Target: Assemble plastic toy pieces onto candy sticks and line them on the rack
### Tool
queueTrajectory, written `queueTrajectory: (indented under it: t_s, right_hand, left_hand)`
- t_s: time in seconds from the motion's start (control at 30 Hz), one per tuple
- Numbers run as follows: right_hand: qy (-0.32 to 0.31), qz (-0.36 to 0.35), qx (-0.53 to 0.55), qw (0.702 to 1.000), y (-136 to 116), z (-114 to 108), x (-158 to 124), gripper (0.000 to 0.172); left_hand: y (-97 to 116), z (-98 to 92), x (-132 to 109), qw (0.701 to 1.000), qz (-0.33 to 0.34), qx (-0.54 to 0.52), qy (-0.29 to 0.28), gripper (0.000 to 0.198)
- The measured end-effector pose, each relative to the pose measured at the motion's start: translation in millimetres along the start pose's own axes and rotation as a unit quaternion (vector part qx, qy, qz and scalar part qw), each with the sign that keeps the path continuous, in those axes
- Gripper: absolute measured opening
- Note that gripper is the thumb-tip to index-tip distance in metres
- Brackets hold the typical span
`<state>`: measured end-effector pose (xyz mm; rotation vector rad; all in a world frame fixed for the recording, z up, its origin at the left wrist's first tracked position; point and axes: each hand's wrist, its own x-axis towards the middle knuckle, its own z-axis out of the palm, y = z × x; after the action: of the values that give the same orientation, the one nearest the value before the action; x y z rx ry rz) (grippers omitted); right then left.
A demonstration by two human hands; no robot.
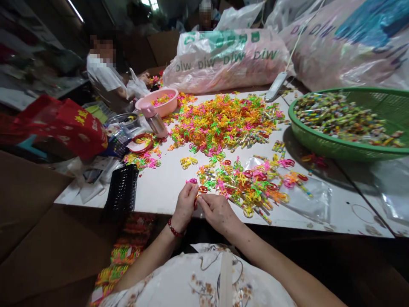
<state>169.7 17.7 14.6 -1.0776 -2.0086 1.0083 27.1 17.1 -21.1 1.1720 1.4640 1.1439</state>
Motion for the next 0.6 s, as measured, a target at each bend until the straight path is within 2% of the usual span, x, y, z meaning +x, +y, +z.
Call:
queueTrajectory:
  t_s: [0.1,0.13,0.23,0.3,0.33,0.4,0.43,0.5,0.6]
  right_hand:
    - [-0.018,-0.004,-0.054,0.998,5,-7,3,0.034]
    - [-0.01,-0.006,-0.078,0.997,8,-10,5,0.034]
    - [0.051,-0.033,-0.19,0.98,17,-19,10,0.031]
    - [0.088,-0.057,-0.268,0.958,20,-27,13,0.026]
    - [0.097,-0.066,-0.296,0.948,21,-33,14,0.024]
    - [0.097,-0.067,-0.331,0.936,24,-49,17,0.023]
    - [0.094,-0.058,-0.346,0.932,27,-60,20,0.024]
    - [0.088,-0.018,-0.387,0.918,37,-88,30,0.028]
    - [0.074,0.112,-0.456,0.88,64,-139,51,0.032]
  left_hand:
    - [12,-6.7,11,0.997,0.024,0.062,-0.026,0.035]
    - [16,-10.0,19,0.995,0.034,0.09,-0.011,0.035]
    - [24,-22.2,52,0.974,0.075,0.19,0.093,0.027]
    - [22,-30.4,78,0.939,0.128,0.295,0.124,0.015]
    - [19,-33.8,90,0.915,0.151,0.357,0.112,0.012]
    - [13,-38.5,109,0.871,0.149,0.461,0.09,0.013]
    - [10,-39.9,116,0.857,0.137,0.488,0.092,0.013]
    - [6,-41.9,124,0.853,0.125,0.497,0.094,0.013]
    - [3,-44.3,125,0.868,0.121,0.471,0.099,0.02]
